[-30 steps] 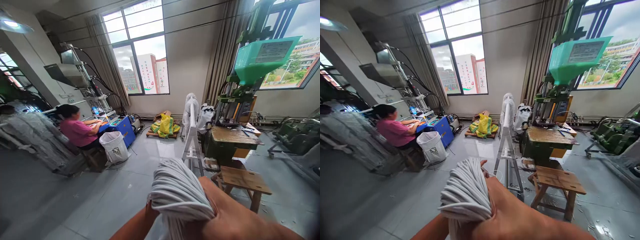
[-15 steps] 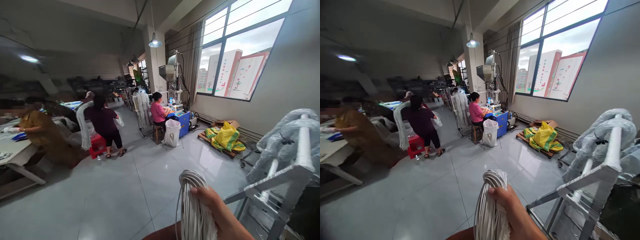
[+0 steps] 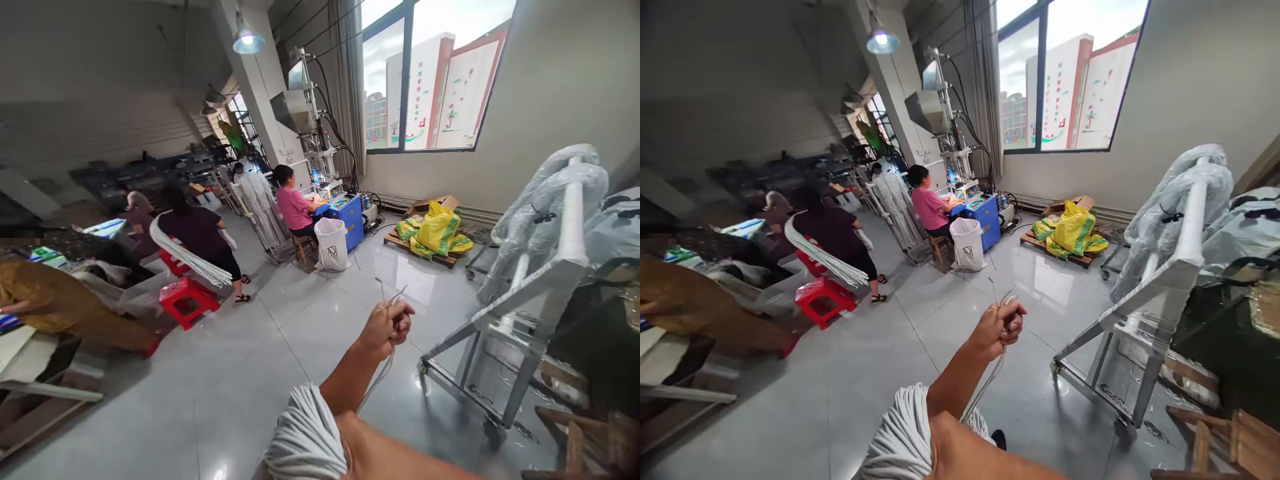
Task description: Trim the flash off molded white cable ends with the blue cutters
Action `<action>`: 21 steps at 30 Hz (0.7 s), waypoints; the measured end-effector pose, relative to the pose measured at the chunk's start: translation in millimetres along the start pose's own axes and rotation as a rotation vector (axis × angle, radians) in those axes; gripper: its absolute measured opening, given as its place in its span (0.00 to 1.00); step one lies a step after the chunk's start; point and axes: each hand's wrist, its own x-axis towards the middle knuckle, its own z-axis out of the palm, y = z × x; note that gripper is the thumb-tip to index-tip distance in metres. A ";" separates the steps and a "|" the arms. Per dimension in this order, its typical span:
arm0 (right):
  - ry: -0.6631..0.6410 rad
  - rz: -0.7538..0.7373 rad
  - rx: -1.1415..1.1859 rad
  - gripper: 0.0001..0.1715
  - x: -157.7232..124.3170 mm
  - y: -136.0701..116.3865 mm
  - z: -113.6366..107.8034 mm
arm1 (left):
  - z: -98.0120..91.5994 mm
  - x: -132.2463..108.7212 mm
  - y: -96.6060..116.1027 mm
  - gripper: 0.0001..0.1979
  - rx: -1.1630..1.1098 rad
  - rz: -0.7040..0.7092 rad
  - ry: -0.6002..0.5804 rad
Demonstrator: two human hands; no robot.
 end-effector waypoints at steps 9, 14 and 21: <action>0.025 0.053 -0.099 0.27 -43.1 22.2 -27.6 | 9.3 -88.7 59.6 0.14 -0.355 0.330 0.139; 0.421 0.031 -0.086 0.35 -60.7 48.0 -49.2 | 25.1 -109.9 50.2 0.20 -0.341 0.338 0.123; 0.326 -0.105 0.070 0.37 -44.9 77.1 -36.4 | 34.3 -109.8 24.6 0.23 -0.222 0.280 0.150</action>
